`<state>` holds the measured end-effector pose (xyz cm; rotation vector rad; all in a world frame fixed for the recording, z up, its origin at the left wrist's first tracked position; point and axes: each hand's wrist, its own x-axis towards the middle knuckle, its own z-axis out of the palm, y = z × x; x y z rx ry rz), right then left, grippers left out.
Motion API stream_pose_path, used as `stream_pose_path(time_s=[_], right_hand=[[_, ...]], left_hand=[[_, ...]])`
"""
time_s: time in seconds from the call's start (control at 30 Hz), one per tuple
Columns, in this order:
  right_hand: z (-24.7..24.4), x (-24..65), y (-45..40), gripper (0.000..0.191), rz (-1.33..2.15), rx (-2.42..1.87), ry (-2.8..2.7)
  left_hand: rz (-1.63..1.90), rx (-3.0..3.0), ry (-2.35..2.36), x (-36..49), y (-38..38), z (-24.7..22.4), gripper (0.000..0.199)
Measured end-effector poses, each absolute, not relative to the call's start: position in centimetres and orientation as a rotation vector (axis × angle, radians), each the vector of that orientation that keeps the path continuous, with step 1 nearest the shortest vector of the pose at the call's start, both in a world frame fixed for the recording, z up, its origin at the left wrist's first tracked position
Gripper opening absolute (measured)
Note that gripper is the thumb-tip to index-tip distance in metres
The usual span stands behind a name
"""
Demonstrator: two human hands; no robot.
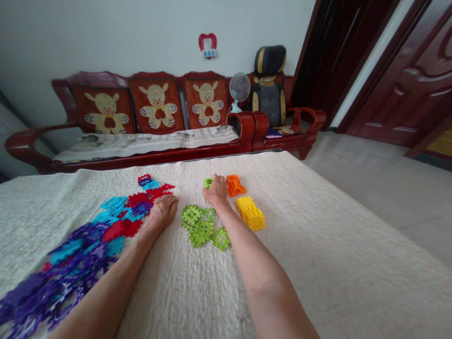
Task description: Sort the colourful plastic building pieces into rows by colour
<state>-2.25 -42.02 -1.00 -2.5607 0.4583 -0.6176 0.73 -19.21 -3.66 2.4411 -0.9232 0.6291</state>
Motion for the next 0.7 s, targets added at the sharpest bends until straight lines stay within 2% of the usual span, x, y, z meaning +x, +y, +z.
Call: stream_pose_path(time_s=[0.7], right_hand=[[-0.9, -0.8, -41.6, 0.047, -0.539, -2.596, 0.639]], left_hand=[[0.582, 2.456, -0.905, 0.8, -19.2, -3.7, 0.027]])
